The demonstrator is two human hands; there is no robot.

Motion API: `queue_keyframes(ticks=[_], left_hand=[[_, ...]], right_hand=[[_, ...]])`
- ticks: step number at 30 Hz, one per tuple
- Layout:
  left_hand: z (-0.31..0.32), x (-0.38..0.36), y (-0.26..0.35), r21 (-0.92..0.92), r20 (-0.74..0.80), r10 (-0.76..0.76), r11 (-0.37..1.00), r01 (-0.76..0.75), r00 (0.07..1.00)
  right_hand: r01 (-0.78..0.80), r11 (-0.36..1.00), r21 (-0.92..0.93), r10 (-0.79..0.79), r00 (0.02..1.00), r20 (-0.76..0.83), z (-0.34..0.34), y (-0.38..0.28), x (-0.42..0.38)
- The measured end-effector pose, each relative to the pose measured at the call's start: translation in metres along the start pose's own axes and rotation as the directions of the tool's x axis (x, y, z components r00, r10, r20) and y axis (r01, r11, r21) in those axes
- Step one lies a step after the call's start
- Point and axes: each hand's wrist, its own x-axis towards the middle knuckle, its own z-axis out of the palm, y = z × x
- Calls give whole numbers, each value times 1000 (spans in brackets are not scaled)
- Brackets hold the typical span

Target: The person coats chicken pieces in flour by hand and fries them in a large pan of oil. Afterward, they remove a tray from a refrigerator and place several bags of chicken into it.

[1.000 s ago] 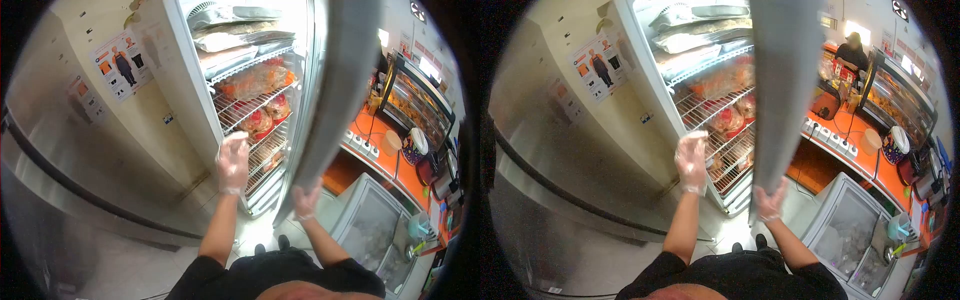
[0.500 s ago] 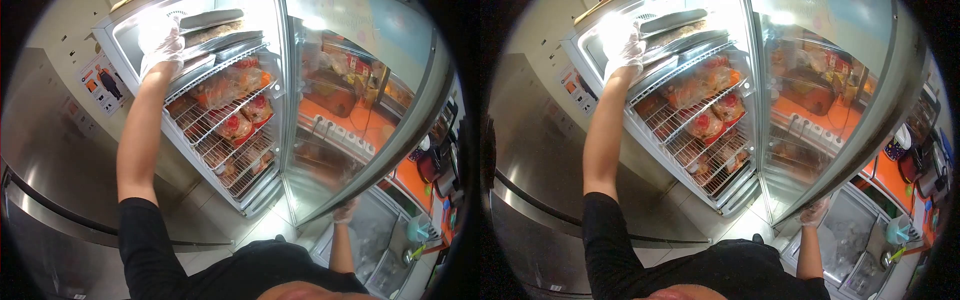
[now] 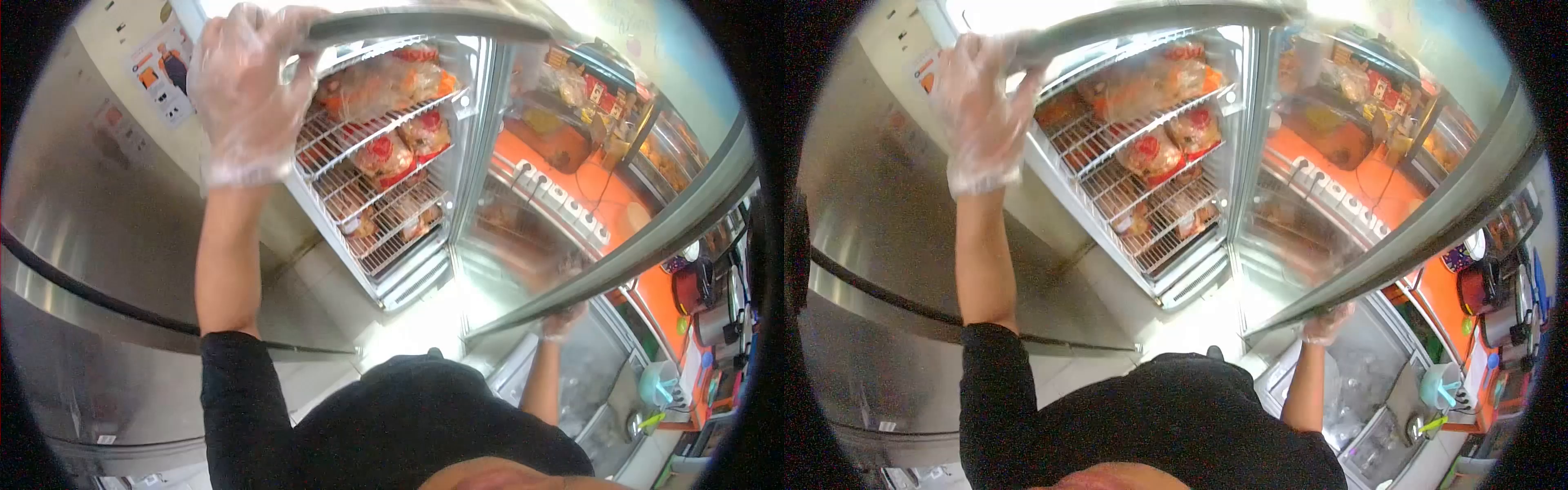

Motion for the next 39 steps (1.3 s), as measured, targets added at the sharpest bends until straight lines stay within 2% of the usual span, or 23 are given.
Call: queue_keyframes(ticks=[1, 2, 3, 5, 6, 9, 11, 12, 14, 16, 19, 21, 23, 25, 28, 30, 31, 32, 34, 35, 37, 38, 39], left_hand=[[-15, -21, 5, -90, 28, -16, 996, 19, 999], [-29, -43, 13, -260, 56, -77, 962, 89, 995], [-45, -65, 21, -297, 80, -53, 952, 74, 995], [-72, -119, 38, -348, 224, -114, 918, 188, 968], [-79, -144, 42, -457, 198, -96, 872, 178, 976], [-110, -218, 61, -545, 456, -77, 763, 347, 886], [-117, -267, 77, -560, 548, -27, 731, 391, 836], [-119, -285, 85, -620, 526, -3, 683, 386, 851], [-123, -320, 100, -670, 550, 44, 619, 409, 834], [-124, -347, 117, -712, 541, 76, 571, 408, 838], [-122, -362, 143, -753, 577, 165, 486, 443, 800], [-112, -352, 158, -821, 563, 252, 278, 498, 787], [-90, -356, 165, -830, 556, 366, 298, 472, 747], [-61, -356, 172, -706, 708, 302, 293, 645, 639], [3, -333, 159, -733, 642, 62, 341, 588, 764], [41, -298, 140, -765, 597, -92, 234, 600, 797], [64, -295, 146, -689, 711, -283, -94, 719, 644], [68, -266, 140, -661, 740, -388, -266, 702, 550], [111, -234, 121, -751, 643, -519, -283, 597, 563], [125, -210, 110, -766, 592, -546, -153, 624, 593], [155, -174, 101, -680, 668, -546, -169, 714, 506], [168, -151, 96, -548, 749, -537, -173, 818, 388], [190, -142, 91, -550, 742, -548, -168, 818, 386]], right_hand=[[97, 982, -162, -101, 995, -13, -8, 3, 2], [141, 989, 53, -150, 953, 264, -21, 6, 12], [134, 990, 49, -143, 947, 287, -16, -2, 9], [90, 935, -342, -124, 989, -79, 15, -41, -2], [94, 936, -339, -121, 991, -61, 27, -63, -8], [-39, 865, -501, -67, 979, -193, 46, -102, -49], [-369, 888, -275, 361, 929, -82, 38, -109, -91], [-367, 888, -277, 358, 930, -86, 34, -114, -104], [-730, 665, -157, 744, 665, 59, 25, -126, -131], [-956, 280, -94, 938, 251, 237, 8, -137, -160], [-949, 148, -278, 988, 131, 81, -57, -120, -185], [-961, 117, -251, 993, 117, 16, -80, -162, -183], [-954, 143, -264, 984, 166, -67, -116, -203, -182], [-939, 168, -301, 960, 225, -166, -172, -227, -196], [-915, 228, -333, 931, 305, -199, -256, -251, -219], [-934, 350, -75, 906, 358, -225, -296, -257, -231], [-935, 348, -71, 907, 355, -228, -316, -251, -233], [-935, 353, -11, 892, 340, -298, -339, -235, -240], [-929, 366, 59, 874, 321, -365, -377, -185, -251], [-901, 428, 72, 836, 364, -412, -391, -157, -256], [-872, 484, 79, 797, 401, -452, -406, -111, -260], [-843, 527, 109, 750, 401, -525, -401, -93, -256], [-809, 572, 134, 701, 397, -592, -397, -79, -252]])
